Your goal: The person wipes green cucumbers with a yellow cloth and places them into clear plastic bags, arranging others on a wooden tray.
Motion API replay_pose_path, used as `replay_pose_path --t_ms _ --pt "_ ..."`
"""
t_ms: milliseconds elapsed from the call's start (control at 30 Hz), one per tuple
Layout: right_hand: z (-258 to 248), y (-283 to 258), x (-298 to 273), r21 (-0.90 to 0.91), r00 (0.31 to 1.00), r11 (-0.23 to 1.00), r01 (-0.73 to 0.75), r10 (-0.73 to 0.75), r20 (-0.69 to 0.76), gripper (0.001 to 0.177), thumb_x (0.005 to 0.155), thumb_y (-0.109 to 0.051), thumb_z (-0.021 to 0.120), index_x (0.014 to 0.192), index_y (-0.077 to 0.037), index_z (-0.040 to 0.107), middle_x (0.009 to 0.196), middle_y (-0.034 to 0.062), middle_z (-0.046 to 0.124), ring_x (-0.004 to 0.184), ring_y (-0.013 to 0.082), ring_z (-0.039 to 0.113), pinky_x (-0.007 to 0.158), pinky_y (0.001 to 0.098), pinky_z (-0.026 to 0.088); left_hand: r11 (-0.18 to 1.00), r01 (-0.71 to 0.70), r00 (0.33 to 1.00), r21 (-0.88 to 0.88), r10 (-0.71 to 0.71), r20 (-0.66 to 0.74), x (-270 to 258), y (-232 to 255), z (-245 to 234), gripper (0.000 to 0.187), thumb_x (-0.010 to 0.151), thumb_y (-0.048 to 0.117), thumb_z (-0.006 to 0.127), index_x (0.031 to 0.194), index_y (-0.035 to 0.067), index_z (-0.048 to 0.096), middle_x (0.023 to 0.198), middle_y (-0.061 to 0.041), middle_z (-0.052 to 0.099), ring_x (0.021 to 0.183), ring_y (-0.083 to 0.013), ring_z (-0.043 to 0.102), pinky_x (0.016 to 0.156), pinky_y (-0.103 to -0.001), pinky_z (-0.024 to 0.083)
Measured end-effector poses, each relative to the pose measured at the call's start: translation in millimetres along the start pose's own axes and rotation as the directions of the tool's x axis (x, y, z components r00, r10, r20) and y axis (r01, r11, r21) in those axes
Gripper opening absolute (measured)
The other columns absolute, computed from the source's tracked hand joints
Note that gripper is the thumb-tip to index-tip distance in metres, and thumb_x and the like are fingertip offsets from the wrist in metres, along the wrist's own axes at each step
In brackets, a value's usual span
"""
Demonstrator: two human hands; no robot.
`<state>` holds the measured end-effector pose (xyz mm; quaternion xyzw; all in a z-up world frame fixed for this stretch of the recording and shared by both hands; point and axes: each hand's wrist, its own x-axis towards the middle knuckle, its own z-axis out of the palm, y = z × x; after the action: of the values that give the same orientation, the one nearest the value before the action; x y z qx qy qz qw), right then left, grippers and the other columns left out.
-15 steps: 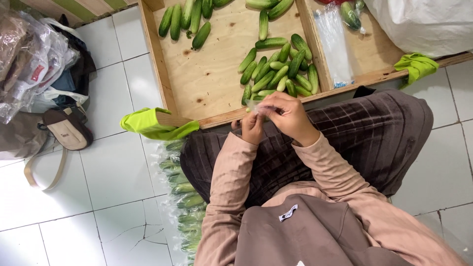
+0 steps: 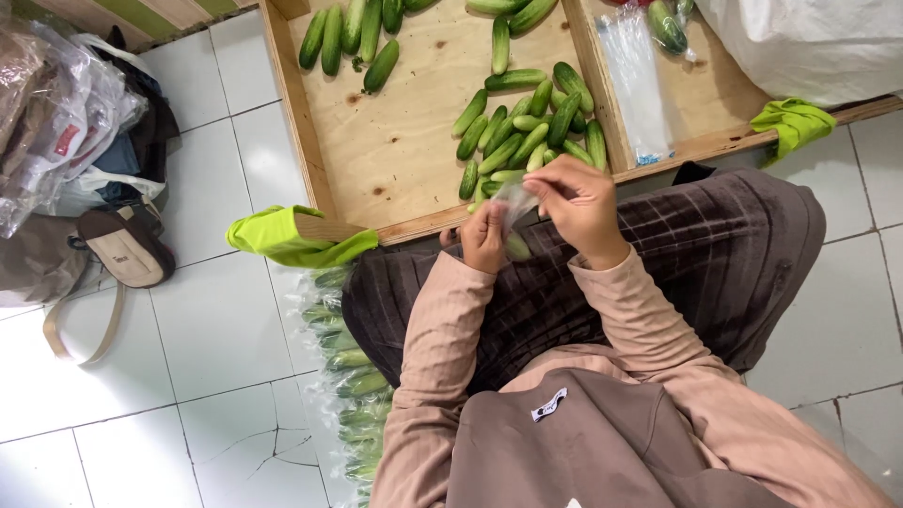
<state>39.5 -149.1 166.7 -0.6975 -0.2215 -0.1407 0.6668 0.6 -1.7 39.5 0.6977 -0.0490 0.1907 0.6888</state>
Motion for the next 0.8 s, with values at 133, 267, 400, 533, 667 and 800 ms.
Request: replay_pose_path --t_ms 133,267,400,533,667,800 --pt "-9.9 4.8 -0.2 0.130 0.999 0.990 -0.047 0.044 0.027 0.013 0.098 0.001 0.071 0.104 0.012 0.069 0.082 0.0162 0.064 0.053 0.0140 0.062 0.049 0.0236 0.050 1.000 0.023 0.992 -0.017 -0.025 -0.120 -2.8 3.3 2.9 0.037 0.109 0.023 0.049 0.079 0.011 0.065 0.046 -0.001 0.052 0.044 -0.0138 0.046 0.051 -0.027 0.045" --pt "-8.8 12.3 -12.7 0.063 0.871 0.917 -0.393 0.350 0.346 0.096 0.070 -0.037 0.095 0.144 0.003 0.049 0.115 0.0200 0.060 0.075 0.0173 0.062 0.060 0.0246 0.050 0.999 -0.005 0.982 -0.039 -0.002 -0.190 3.2 14.6 -1.8 0.036 0.109 0.022 0.049 0.079 0.010 0.065 0.046 -0.001 0.051 0.046 -0.0093 0.044 0.050 -0.024 0.043" --pt "11.9 11.2 -15.2 -0.148 0.924 0.972 -0.183 0.222 0.312 0.070 0.076 -0.042 0.091 0.131 -0.005 0.066 0.112 0.0179 0.064 0.101 0.0324 0.067 0.089 0.0446 0.052 0.989 -0.109 0.991 0.099 0.116 -0.067 -8.7 -27.0 -8.0 0.030 0.106 0.026 0.058 0.087 0.008 0.070 0.056 -0.016 0.061 0.046 -0.0335 0.053 0.052 -0.035 0.049" --pt "19.0 3.6 -9.9 -0.162 0.972 0.978 -0.129 0.157 0.176 0.013 0.090 -0.011 0.081 0.100 -0.004 0.077 0.094 0.0113 0.071 0.080 0.0222 0.069 0.072 0.0335 0.054 0.989 -0.093 0.990 0.110 0.104 -0.095 -9.1 -17.3 -4.0 0.030 0.106 0.022 0.056 0.084 0.009 0.072 0.056 -0.010 0.061 0.051 -0.0217 0.057 0.054 -0.030 0.049" --pt "10.5 1.2 -1.0 -0.031 0.990 0.994 -0.109 0.112 0.090 0.005 0.096 0.004 0.073 0.098 0.003 0.077 0.086 0.0127 0.069 0.072 0.0172 0.071 0.063 0.0269 0.057 0.999 -0.034 0.988 0.000 0.034 -0.149 5.9 42.2 15.8 0.031 0.107 0.021 0.052 0.094 0.010 0.078 0.064 -0.008 0.068 0.060 -0.0075 0.052 0.060 -0.029 0.053" --pt "4.9 1.5 2.1 -0.083 0.991 0.992 -0.099 0.105 0.077 0.005 0.095 0.001 0.075 0.097 0.000 0.079 0.086 0.0117 0.069 0.074 0.0153 0.065 0.065 0.0301 0.052 0.999 -0.027 1.000 -0.025 0.027 -0.013 -10.2 -16.2 4.5 0.034 0.109 0.020 0.046 0.107 0.009 0.078 0.078 -0.010 0.074 0.070 -0.0103 0.059 0.071 -0.032 0.055"
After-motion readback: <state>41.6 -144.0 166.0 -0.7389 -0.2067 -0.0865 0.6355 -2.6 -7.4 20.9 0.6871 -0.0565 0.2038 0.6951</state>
